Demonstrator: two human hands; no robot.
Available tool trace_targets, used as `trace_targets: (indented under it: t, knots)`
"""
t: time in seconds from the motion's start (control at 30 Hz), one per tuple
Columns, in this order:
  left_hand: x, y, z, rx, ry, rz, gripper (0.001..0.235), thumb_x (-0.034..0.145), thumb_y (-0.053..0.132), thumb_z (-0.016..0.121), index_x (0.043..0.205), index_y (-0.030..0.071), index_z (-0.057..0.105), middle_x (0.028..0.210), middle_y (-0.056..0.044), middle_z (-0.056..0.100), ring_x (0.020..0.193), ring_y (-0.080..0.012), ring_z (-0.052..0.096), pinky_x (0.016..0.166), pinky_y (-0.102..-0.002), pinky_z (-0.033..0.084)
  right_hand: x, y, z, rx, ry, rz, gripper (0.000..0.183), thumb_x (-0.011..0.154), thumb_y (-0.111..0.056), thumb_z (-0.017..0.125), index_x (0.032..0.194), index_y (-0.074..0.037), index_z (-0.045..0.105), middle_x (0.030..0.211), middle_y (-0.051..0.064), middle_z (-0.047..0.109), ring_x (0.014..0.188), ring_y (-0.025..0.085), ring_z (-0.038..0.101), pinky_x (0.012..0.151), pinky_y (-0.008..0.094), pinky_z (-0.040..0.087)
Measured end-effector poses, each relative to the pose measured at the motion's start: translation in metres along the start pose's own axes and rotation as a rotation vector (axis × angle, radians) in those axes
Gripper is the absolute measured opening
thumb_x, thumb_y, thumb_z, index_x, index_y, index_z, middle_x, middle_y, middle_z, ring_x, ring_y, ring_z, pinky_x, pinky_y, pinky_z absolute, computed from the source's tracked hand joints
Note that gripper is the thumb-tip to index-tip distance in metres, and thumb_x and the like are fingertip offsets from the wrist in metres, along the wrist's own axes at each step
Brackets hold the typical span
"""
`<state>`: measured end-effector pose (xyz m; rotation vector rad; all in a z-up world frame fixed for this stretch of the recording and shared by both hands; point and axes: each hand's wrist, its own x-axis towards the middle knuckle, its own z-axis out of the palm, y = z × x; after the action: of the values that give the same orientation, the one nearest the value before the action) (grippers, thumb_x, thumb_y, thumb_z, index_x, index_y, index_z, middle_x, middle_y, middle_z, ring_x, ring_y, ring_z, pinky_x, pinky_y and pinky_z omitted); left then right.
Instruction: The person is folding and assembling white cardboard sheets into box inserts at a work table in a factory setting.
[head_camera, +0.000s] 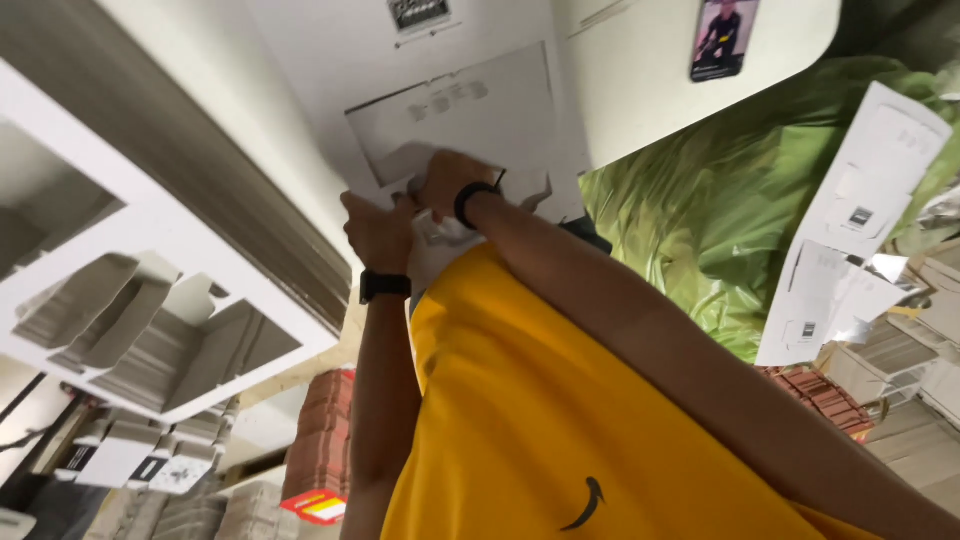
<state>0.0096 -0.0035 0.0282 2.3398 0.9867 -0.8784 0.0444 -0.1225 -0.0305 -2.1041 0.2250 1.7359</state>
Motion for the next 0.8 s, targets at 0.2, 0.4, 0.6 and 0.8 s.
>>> trace_targets:
  t: [0.2, 0.4, 0.6, 0.8]
  knots:
    - [-0.017, 0.007, -0.011, 0.046, 0.011, 0.104, 0.055, 0.080, 0.032, 0.069, 0.122, 0.006, 0.045, 0.093, -0.025, 0.072, 0.093, -0.0494, 0.073, 0.083, -0.061, 0.059, 0.009, 0.007, 0.011, -0.091, 0.136, -0.042, 0.027, 0.080, -0.044, 0.081, 0.076, -0.018, 0.075, 0.069, 0.004, 0.071, 0.075, 0.028, 0.071, 0.057, 0.048, 0.055]
    - [-0.059, -0.032, -0.027, 0.200, 0.294, 0.304, 0.081, 0.081, 0.051, 0.070, 0.132, -0.010, 0.053, 0.094, -0.029, 0.074, 0.088, -0.0445, 0.075, 0.082, -0.054, 0.060, -0.030, -0.028, 0.031, -0.070, 0.029, -0.013, 0.055, 0.096, -0.046, 0.066, 0.127, -0.001, 0.065, 0.111, 0.023, 0.069, 0.112, 0.031, 0.064, 0.089, 0.043, 0.055]
    - [0.003, -0.042, 0.034, -0.005, 0.222, 0.126, 0.061, 0.078, 0.034, 0.079, 0.121, -0.002, 0.056, 0.107, -0.023, 0.063, 0.107, -0.0446, 0.066, 0.091, -0.054, 0.055, -0.024, 0.008, 0.005, -0.146, 0.098, -0.255, 0.018, 0.072, -0.037, 0.081, 0.075, -0.019, 0.077, 0.072, 0.005, 0.072, 0.074, 0.028, 0.072, 0.068, 0.043, 0.060]
    - [0.010, -0.030, 0.025, -0.077, 0.047, 0.002, 0.073, 0.081, 0.052, 0.072, 0.131, 0.012, 0.038, 0.107, -0.019, 0.071, 0.104, -0.0437, 0.072, 0.089, -0.057, 0.056, -0.027, 0.003, -0.001, 0.030, 0.092, -0.086, 0.028, 0.077, -0.042, 0.083, 0.065, -0.019, 0.072, 0.063, -0.005, 0.071, 0.065, 0.021, 0.070, 0.065, 0.043, 0.058]
